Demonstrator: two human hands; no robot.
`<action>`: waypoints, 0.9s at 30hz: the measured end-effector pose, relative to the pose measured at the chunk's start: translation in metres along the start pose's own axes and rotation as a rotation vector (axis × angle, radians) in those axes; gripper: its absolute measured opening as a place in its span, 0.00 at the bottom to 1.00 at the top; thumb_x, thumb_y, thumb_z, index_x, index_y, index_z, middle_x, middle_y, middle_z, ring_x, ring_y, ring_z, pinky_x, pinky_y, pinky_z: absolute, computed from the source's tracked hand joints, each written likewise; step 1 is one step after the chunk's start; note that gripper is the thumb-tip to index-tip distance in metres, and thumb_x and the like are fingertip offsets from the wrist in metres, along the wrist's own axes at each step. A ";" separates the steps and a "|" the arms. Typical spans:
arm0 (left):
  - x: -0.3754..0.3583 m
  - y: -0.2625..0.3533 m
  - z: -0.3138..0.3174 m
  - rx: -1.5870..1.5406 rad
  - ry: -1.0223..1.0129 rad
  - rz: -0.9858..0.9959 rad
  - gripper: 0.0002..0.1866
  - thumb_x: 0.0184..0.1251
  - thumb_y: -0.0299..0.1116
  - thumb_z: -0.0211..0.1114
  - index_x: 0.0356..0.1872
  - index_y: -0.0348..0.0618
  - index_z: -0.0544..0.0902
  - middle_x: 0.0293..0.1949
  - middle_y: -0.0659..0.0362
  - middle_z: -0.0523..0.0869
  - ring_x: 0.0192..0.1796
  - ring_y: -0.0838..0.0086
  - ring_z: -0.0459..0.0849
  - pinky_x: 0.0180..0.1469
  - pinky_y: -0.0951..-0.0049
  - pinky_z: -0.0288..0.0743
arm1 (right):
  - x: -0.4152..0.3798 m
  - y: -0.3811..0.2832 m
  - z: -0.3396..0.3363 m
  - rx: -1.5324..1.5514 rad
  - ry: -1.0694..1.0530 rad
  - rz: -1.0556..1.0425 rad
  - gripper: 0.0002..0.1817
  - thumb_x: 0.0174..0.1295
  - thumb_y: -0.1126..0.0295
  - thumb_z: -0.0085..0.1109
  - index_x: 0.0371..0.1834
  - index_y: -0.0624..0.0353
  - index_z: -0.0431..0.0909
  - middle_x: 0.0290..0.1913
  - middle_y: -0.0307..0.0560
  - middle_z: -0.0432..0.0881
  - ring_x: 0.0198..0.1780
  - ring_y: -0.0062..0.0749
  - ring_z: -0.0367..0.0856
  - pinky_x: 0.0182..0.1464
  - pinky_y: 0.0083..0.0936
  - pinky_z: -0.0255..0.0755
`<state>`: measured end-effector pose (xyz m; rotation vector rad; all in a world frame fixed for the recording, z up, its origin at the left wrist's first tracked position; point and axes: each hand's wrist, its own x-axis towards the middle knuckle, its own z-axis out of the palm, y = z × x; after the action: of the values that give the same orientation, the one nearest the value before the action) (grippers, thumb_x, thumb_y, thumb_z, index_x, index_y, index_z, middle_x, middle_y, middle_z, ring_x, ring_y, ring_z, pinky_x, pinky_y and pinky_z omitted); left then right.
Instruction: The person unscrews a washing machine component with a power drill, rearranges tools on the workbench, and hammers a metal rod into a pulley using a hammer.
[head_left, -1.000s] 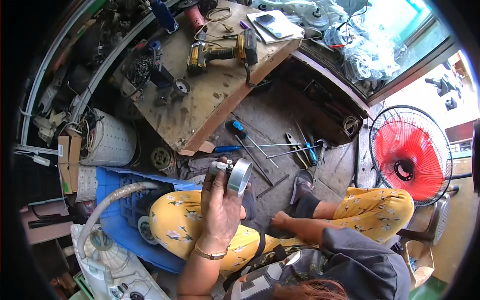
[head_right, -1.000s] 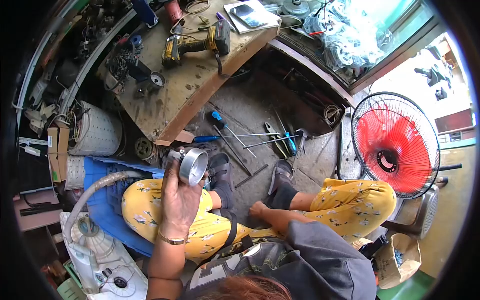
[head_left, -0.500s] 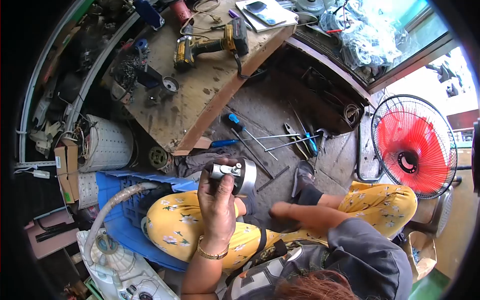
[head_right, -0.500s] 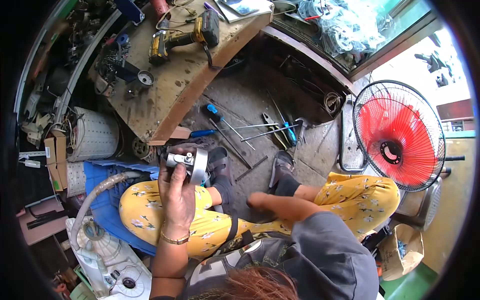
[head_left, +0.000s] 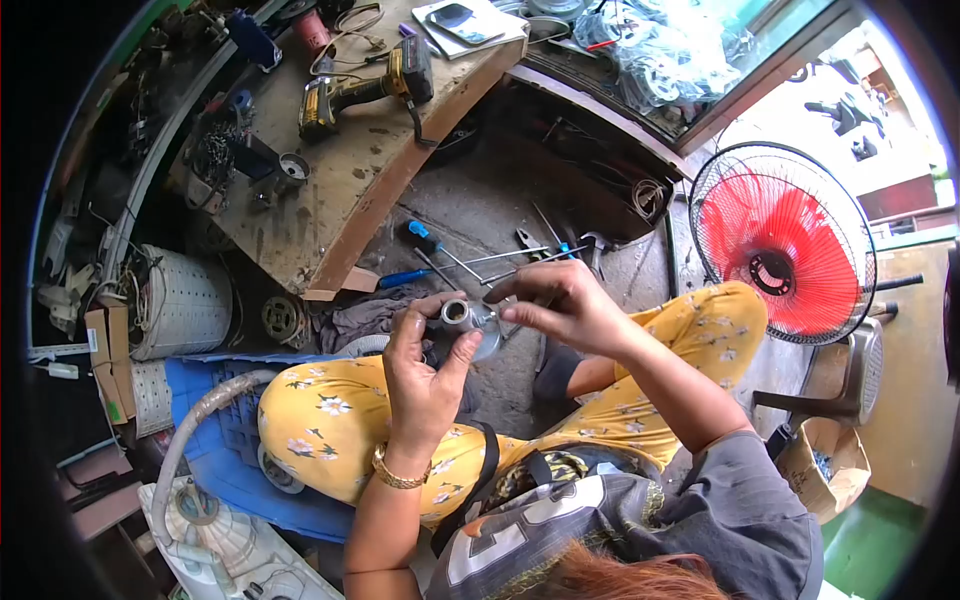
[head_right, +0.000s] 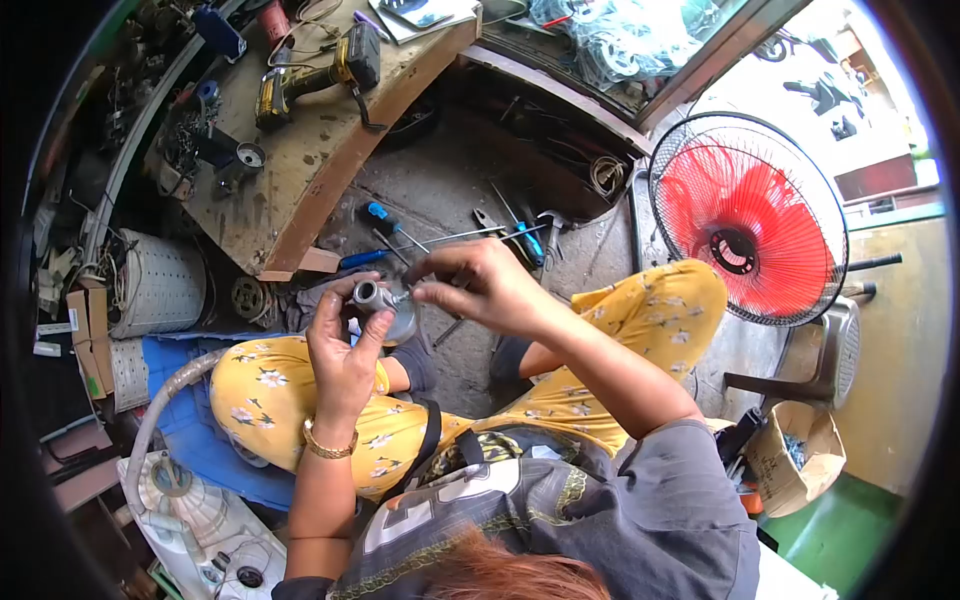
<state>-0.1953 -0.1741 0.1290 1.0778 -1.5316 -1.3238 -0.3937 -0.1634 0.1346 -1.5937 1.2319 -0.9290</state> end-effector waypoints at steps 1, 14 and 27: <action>-0.001 0.000 -0.001 0.019 -0.023 0.029 0.15 0.56 0.24 0.66 0.45 0.37 0.76 0.39 0.59 0.79 0.42 0.75 0.76 0.48 0.75 0.69 | -0.002 0.006 0.008 -0.113 0.103 -0.194 0.08 0.54 0.68 0.63 0.35 0.59 0.81 0.26 0.47 0.79 0.26 0.35 0.78 0.28 0.26 0.70; -0.012 0.000 -0.009 0.054 -0.073 0.125 0.15 0.56 0.24 0.66 0.45 0.38 0.76 0.42 0.60 0.79 0.45 0.76 0.76 0.51 0.76 0.69 | -0.021 -0.025 0.023 -0.018 0.154 -0.001 0.09 0.50 0.75 0.65 0.34 0.62 0.79 0.25 0.46 0.78 0.26 0.29 0.77 0.29 0.23 0.70; -0.011 -0.001 -0.005 0.158 -0.034 0.213 0.14 0.51 0.26 0.68 0.41 0.41 0.79 0.37 0.59 0.80 0.43 0.68 0.75 0.48 0.71 0.68 | -0.022 -0.007 0.024 -0.103 0.179 -0.165 0.09 0.51 0.72 0.65 0.34 0.61 0.79 0.29 0.48 0.81 0.28 0.33 0.80 0.31 0.26 0.71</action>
<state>-0.1873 -0.1654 0.1285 0.9608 -1.7483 -1.0953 -0.3741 -0.1368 0.1327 -1.7440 1.3033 -1.1497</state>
